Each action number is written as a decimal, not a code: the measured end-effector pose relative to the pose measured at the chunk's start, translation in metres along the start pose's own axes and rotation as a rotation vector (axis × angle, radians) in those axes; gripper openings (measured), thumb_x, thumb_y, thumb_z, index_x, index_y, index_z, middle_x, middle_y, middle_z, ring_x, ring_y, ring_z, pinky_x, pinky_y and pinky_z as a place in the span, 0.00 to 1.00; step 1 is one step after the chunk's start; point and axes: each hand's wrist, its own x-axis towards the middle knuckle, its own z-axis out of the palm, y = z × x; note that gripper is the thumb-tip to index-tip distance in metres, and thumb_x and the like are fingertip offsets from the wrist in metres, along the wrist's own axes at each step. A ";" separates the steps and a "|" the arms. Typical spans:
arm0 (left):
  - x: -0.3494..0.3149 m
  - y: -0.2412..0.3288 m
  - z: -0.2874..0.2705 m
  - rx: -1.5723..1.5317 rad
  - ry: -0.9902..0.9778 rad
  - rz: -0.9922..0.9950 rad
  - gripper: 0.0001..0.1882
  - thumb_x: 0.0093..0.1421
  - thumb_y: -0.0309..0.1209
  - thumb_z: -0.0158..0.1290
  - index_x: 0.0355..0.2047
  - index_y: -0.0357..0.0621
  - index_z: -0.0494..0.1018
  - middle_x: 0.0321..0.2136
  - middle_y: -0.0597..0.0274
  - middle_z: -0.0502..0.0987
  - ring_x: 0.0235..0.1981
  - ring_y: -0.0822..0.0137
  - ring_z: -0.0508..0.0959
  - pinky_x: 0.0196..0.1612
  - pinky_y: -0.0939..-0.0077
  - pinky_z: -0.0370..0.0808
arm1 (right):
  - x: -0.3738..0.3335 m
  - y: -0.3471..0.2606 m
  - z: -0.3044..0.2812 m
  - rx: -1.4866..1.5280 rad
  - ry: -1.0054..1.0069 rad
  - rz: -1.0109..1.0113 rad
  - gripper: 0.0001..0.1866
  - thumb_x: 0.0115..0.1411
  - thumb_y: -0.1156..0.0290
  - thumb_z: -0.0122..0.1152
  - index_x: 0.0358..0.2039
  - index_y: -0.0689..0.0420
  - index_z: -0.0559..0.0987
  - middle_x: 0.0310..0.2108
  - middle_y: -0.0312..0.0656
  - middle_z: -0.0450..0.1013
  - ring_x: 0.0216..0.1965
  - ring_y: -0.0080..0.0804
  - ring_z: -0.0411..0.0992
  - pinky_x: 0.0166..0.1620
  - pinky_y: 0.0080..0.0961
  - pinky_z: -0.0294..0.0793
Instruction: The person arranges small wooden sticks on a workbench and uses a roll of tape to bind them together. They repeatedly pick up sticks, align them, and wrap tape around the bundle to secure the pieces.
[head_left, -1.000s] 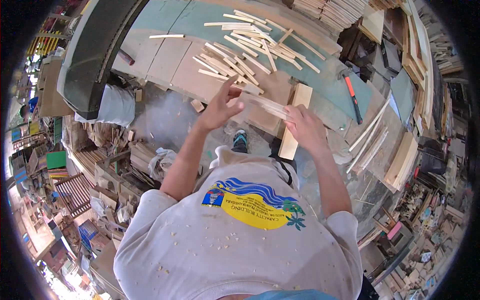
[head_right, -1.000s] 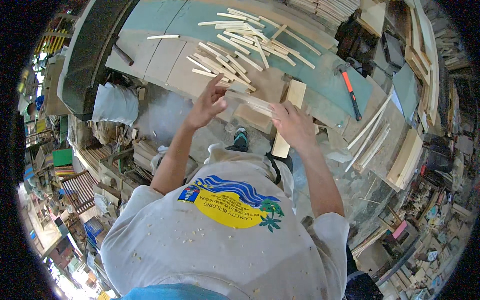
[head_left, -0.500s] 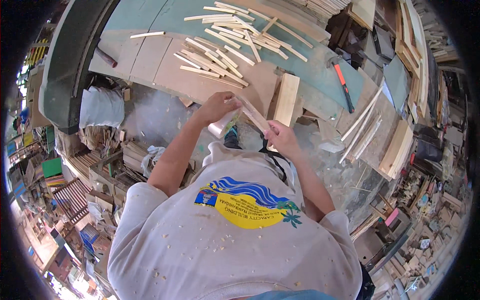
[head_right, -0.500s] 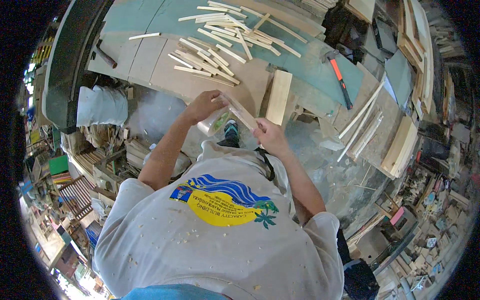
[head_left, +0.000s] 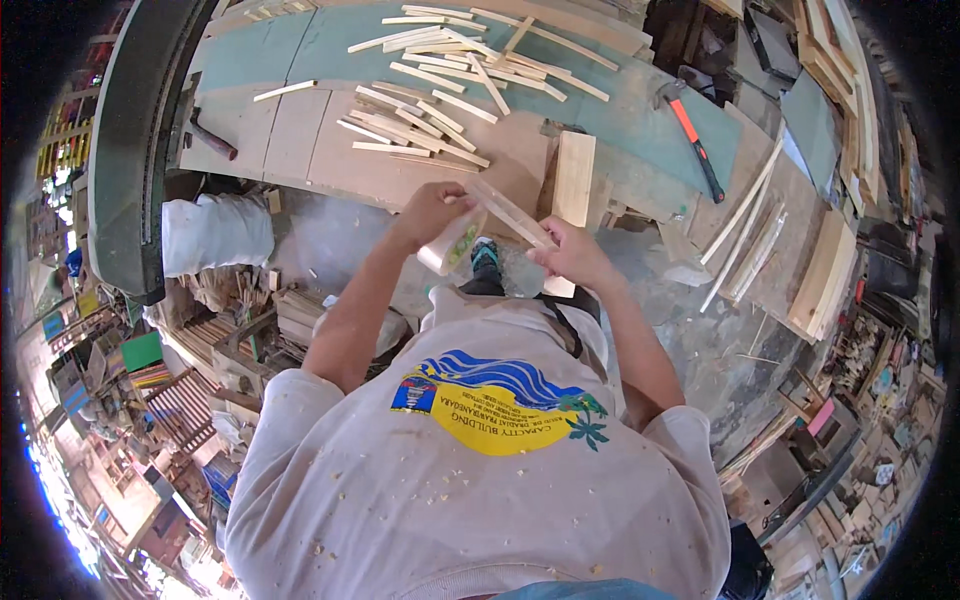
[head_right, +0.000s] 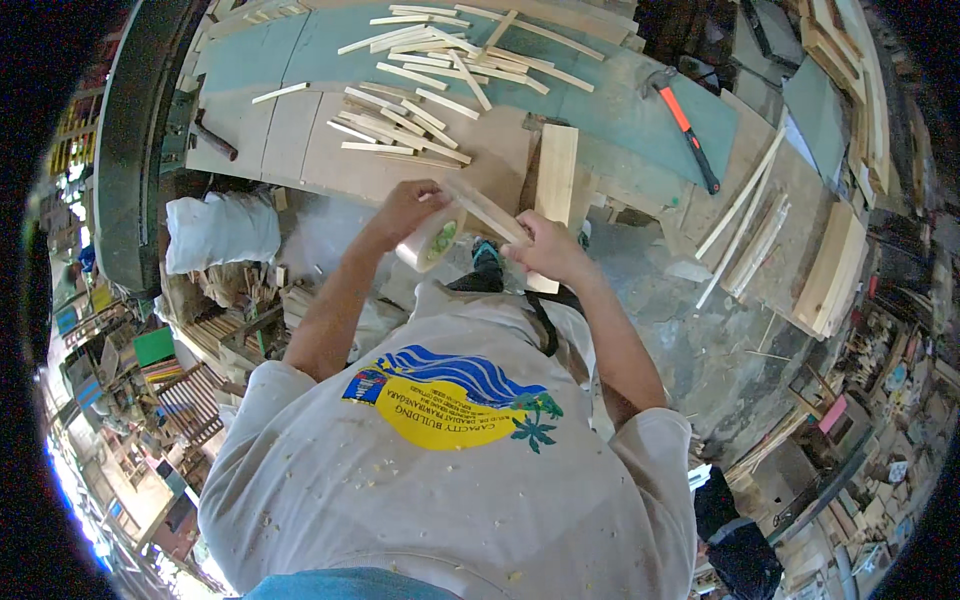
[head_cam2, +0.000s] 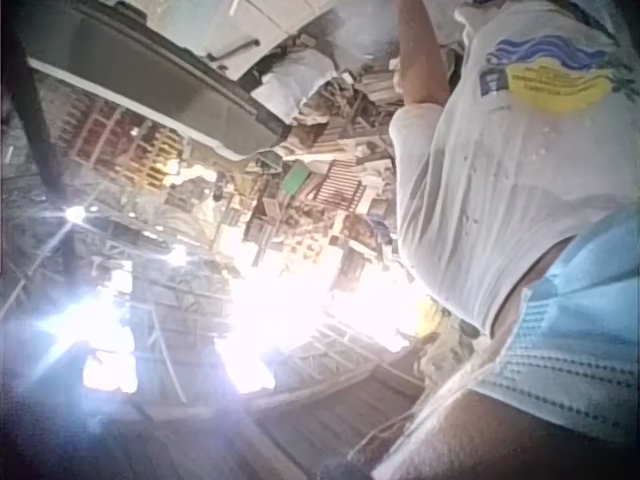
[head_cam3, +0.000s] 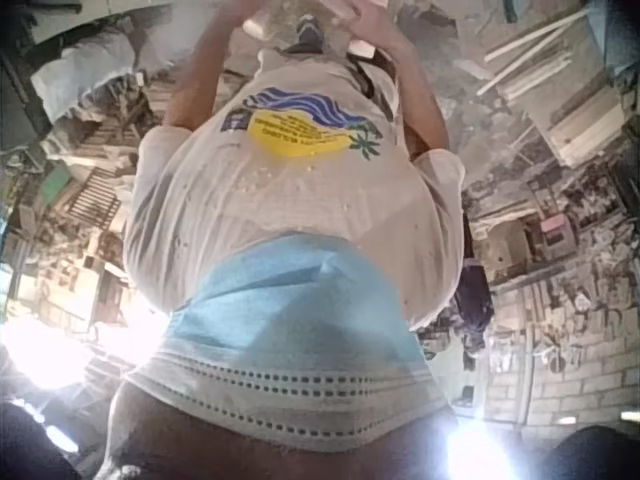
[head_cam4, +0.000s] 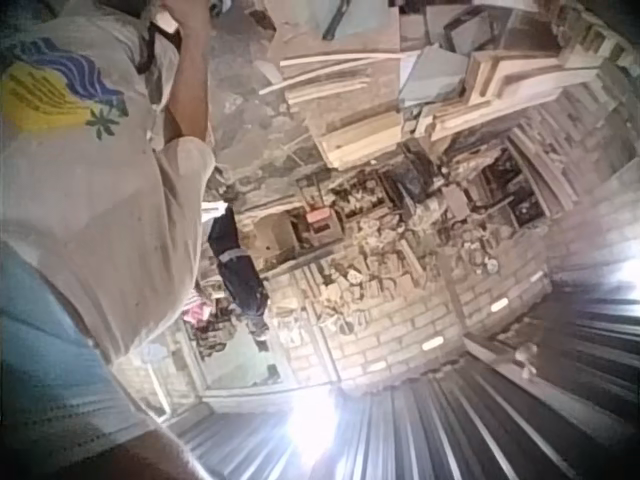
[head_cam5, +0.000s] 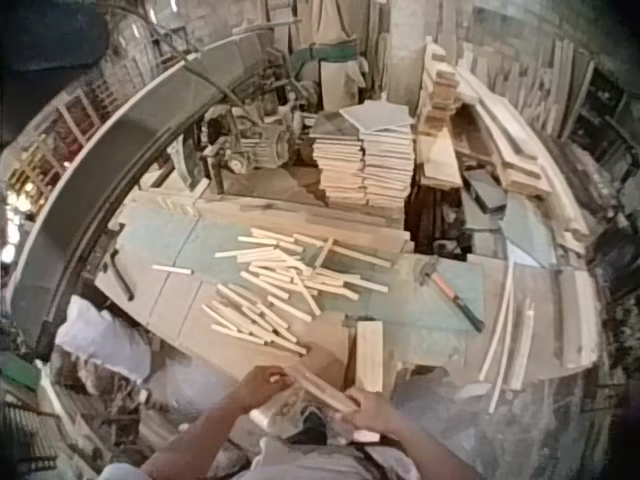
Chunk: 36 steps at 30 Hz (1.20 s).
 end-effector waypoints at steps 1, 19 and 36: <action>-0.001 -0.010 0.004 -0.001 -0.014 -0.036 0.26 0.63 0.38 0.59 0.54 0.29 0.73 0.43 0.52 0.82 0.38 0.66 0.79 0.45 0.70 0.76 | -0.001 -0.002 -0.002 -0.204 0.062 -0.072 0.20 0.60 0.62 0.64 0.47 0.62 0.75 0.30 0.44 0.76 0.32 0.37 0.77 0.38 0.34 0.77; -0.010 -0.027 -0.027 -0.349 0.071 -0.034 0.19 0.64 0.36 0.57 0.49 0.35 0.79 0.43 0.59 0.81 0.41 0.72 0.78 0.45 0.74 0.77 | 0.061 -0.040 -0.011 -0.558 0.148 -0.398 0.22 0.57 0.67 0.63 0.53 0.55 0.79 0.42 0.48 0.78 0.45 0.44 0.76 0.47 0.43 0.74; 0.052 -0.001 -0.010 -0.942 -0.034 -0.177 0.18 0.72 0.36 0.39 0.52 0.37 0.71 0.43 0.50 0.78 0.44 0.53 0.81 0.51 0.53 0.80 | 0.112 0.024 -0.086 -0.586 0.986 -0.349 0.19 0.56 0.65 0.65 0.49 0.47 0.79 0.57 0.39 0.70 0.62 0.42 0.64 0.62 0.47 0.63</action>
